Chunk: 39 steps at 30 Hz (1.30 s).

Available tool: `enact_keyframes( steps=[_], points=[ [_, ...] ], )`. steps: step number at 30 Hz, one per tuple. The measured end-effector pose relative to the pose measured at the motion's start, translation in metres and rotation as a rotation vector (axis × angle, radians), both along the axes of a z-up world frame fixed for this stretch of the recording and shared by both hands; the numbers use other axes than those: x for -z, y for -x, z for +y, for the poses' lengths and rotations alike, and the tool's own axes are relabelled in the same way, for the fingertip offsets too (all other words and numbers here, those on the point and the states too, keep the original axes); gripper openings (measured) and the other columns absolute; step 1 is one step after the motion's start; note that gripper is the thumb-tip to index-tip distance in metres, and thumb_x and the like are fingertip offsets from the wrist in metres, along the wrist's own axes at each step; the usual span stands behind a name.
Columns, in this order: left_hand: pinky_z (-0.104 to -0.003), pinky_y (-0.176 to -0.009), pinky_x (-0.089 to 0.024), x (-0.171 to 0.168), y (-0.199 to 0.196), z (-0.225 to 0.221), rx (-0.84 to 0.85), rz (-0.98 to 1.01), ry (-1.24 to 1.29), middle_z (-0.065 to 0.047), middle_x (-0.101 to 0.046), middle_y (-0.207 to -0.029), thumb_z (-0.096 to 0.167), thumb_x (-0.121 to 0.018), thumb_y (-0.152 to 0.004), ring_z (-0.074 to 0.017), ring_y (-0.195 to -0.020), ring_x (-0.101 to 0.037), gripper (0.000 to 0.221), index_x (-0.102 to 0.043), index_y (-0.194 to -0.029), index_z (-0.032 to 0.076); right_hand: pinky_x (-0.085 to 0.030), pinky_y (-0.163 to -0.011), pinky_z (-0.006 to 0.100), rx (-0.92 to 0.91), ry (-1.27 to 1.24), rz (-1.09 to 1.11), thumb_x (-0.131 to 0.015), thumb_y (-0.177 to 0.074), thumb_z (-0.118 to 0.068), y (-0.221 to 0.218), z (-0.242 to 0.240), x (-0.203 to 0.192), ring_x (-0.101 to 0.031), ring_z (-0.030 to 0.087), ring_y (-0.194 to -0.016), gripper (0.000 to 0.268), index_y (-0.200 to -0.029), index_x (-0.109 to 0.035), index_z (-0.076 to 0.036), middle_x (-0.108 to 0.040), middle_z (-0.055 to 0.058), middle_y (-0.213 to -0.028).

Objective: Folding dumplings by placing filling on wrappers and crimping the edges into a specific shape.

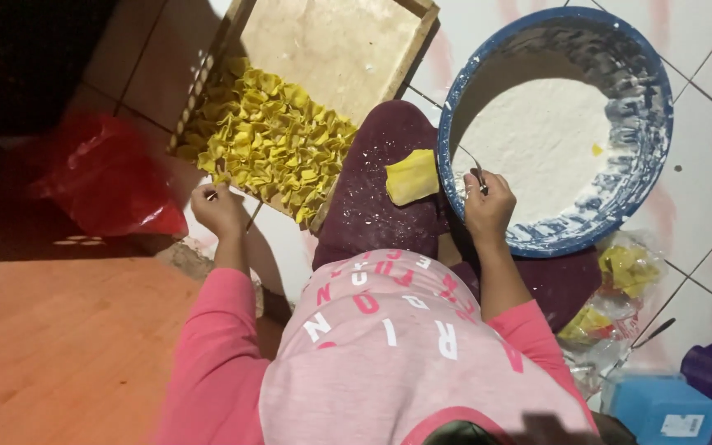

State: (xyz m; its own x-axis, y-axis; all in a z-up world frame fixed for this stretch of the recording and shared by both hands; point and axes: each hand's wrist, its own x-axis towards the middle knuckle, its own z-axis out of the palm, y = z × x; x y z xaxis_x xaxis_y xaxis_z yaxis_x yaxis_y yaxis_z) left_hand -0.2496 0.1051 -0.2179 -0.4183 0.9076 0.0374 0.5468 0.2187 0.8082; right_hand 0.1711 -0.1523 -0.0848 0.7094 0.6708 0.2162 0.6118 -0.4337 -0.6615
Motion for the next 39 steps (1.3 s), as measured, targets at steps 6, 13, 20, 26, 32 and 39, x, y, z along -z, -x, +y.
enact_keyframes(
  steps=[6, 13, 20, 26, 32, 39],
  points=[
    [-0.024, -0.041, -0.061, 0.046, 0.011, 0.021, -0.157, -0.094, -0.004, -0.011, -0.061, -0.081, -0.003, -0.079, -0.075, -0.0221, -0.062, -0.068, 0.024, -0.058, -0.081, 0.007, -0.052, -0.062, 0.038, -0.007, 0.001, 0.003, -0.081, -0.099, -0.017, 0.002, 0.000, -0.003, -0.067, 0.034, -0.074, 0.017, -0.098, -0.076, -0.001, -0.064, 0.014, -0.078],
    [-0.032, -0.064, -0.058, 0.029, -0.014, 0.022, -0.074, 0.085, 0.063, -0.008, -0.064, -0.083, 0.001, -0.081, -0.077, -0.0265, -0.080, -0.069, 0.026, -0.056, -0.080, 0.007, -0.051, -0.062, 0.037, 0.004, -0.015, 0.027, -0.080, -0.099, -0.016, 0.004, 0.002, -0.007, -0.067, 0.034, -0.073, 0.015, -0.096, -0.076, -0.002, -0.064, 0.014, -0.076],
    [-0.030, -0.051, -0.060, 0.027, -0.016, 0.030, -0.063, -0.033, 0.086, -0.007, -0.067, -0.082, 0.001, -0.076, -0.077, -0.0212, -0.072, -0.071, 0.014, -0.066, -0.083, 0.009, -0.051, -0.063, 0.039, -0.013, -0.010, 0.009, -0.080, -0.098, -0.013, 0.004, 0.003, -0.011, -0.067, 0.036, -0.072, 0.014, -0.095, -0.076, 0.000, -0.064, 0.016, -0.075],
    [-0.031, -0.066, -0.058, 0.019, -0.010, 0.018, 0.022, 0.058, 0.066, -0.008, -0.069, -0.085, 0.004, -0.079, -0.077, -0.0218, -0.076, -0.070, 0.017, -0.070, -0.090, 0.010, -0.052, -0.064, 0.039, -0.017, -0.015, 0.016, -0.080, -0.098, -0.012, 0.004, 0.002, -0.010, -0.068, 0.037, -0.073, 0.012, -0.095, -0.076, 0.000, -0.065, 0.016, -0.075],
    [-0.034, -0.076, -0.059, 0.001, -0.018, -0.006, 0.035, 0.061, 0.005, -0.012, -0.064, -0.104, 0.000, -0.075, -0.083, -0.0277, -0.087, -0.069, 0.026, -0.066, -0.105, 0.010, -0.052, -0.063, 0.039, -0.005, -0.015, 0.025, -0.080, -0.097, -0.012, 0.002, 0.002, -0.008, -0.068, 0.036, -0.073, 0.011, -0.096, -0.077, -0.002, -0.066, 0.015, -0.075],
    [-0.047, -0.092, -0.046, -0.036, -0.066, -0.041, 0.821, 0.339, -0.317, -0.014, -0.059, -0.108, 0.004, -0.075, -0.081, -0.0359, -0.108, -0.059, 0.022, -0.064, -0.100, 0.007, -0.053, -0.062, 0.037, -0.009, -0.017, 0.040, -0.078, -0.097, -0.010, 0.004, 0.004, -0.013, -0.069, 0.034, -0.073, 0.009, -0.096, -0.076, -0.002, -0.066, 0.014, -0.075]
  ],
)
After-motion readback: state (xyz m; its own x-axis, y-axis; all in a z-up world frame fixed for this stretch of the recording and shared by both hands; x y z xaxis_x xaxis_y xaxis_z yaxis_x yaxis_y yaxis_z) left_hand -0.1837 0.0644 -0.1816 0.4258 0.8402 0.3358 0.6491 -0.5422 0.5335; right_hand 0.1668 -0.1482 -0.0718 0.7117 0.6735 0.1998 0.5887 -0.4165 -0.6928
